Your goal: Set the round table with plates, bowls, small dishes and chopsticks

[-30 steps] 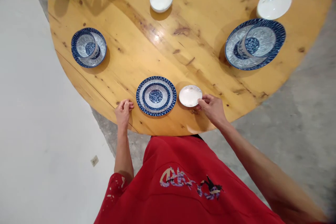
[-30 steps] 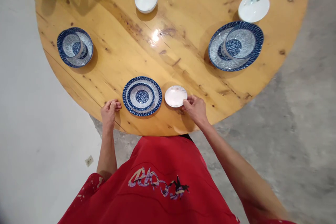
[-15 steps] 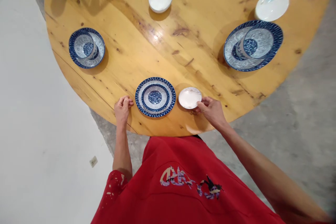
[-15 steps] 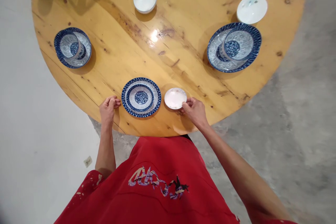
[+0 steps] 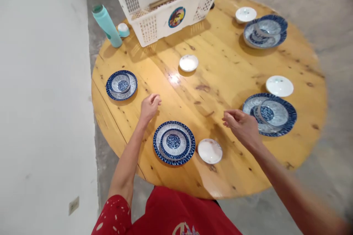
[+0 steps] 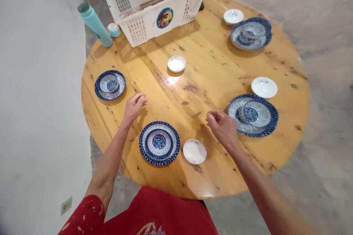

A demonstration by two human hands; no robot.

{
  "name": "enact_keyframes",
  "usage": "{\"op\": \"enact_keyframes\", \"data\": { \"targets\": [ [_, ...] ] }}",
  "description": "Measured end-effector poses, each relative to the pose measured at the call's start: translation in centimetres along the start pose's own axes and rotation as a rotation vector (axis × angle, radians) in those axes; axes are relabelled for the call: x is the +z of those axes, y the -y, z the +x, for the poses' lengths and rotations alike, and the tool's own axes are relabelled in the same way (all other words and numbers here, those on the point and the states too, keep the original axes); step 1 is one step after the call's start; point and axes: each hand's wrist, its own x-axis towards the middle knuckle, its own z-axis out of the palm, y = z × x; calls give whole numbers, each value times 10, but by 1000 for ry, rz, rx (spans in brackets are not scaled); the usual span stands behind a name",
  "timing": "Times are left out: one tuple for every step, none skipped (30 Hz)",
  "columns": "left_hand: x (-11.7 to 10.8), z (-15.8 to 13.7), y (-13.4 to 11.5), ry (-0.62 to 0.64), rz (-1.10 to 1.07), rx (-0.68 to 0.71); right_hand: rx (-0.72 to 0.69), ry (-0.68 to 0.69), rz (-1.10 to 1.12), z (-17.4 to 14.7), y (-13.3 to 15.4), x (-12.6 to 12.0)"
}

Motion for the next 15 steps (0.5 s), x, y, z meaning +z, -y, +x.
{"op": "enact_keyframes", "data": {
  "targets": [
    [8, 9, -1, 11, -9, -9, -3, 17, 25, 17, 11, 6],
    [15, 17, -1, 24, -9, -21, 6, 37, 59, 34, 21, 13],
    [22, 24, 0, 44, 1, -31, 26, 48, 98, 51, 30, 20],
    [29, 31, 0, 69, 19, -45, 52, 50, 136, 68, 40, 28],
    [34, 37, 0, 87, 46, -55, 83, 40, 171, 85, 50, 37],
    [40, 43, -1, 112, 82, -60, 120, 24, 204, 101, 59, 45],
    [45, 50, -2, 126, 115, -67, 161, 4, 236, 117, 69, 53],
    [49, 56, -4, 138, 146, -73, 208, -20, 264, 132, 78, 61],
    [54, 61, -7, 149, 168, -75, 257, -44, 287, 145, 85, 68],
    [58, 66, -9, 161, 182, -80, 301, -61, 305, 157, 92, 76],
    [62, 69, -12, 175, 191, -87, 334, -77, 313, 168, 97, 83],
    [66, 72, -13, 189, 197, -91, 355, -84, 311, 178, 100, 89],
    [71, 75, -14, 202, 204, -95, 353, -81, 297, 186, 101, 96],
    [74, 77, -14, 211, 215, -97, 276, -65, 259, 193, 101, 103],
    [78, 78, -13, 219, 228, -95, 180, -48, 215, 199, 100, 109]
  ]
}}
